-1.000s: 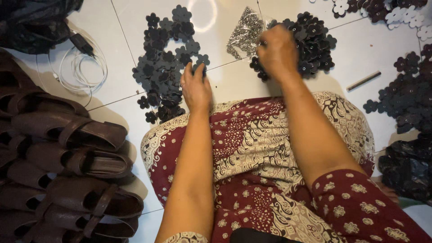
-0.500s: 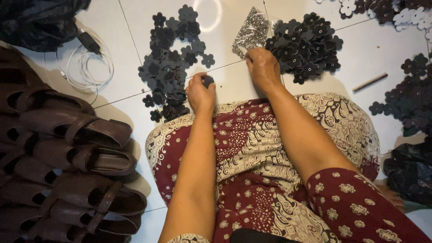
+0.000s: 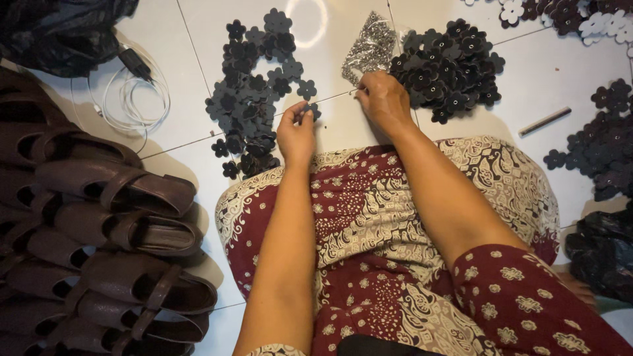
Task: The person sits on the floor and repeatedly picks up small black flower-shaped pieces and tiny metallic fasteners. They insert the fasteners into the center of the pieces and place the assembled units into a growing pile. The person occasionally pauses to adjust the pile or reach for more components.
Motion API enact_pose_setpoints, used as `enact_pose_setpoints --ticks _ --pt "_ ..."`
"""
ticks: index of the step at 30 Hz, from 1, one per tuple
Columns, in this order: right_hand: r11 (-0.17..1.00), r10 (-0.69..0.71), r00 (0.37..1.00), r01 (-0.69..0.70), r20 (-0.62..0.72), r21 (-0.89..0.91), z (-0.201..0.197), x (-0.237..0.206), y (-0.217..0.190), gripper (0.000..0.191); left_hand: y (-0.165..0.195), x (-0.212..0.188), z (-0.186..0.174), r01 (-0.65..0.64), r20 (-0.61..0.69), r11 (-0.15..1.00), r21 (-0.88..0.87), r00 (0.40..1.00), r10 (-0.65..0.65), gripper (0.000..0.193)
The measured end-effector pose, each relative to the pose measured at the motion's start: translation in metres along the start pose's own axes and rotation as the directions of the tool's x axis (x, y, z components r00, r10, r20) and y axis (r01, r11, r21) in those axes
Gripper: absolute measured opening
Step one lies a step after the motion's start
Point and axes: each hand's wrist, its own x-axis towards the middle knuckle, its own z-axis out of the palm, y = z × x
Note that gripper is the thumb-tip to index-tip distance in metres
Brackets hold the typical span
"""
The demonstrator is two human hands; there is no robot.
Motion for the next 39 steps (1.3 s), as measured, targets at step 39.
enact_pose_setpoints --ticks 39 --pt "0.794 0.034 0.939 -0.232 0.341 0.561 0.002 0.005 -0.034 0.012 -0.008 0.003 0.016 0.145 0.290 0.853 -0.501 0.957 0.008 0.062"
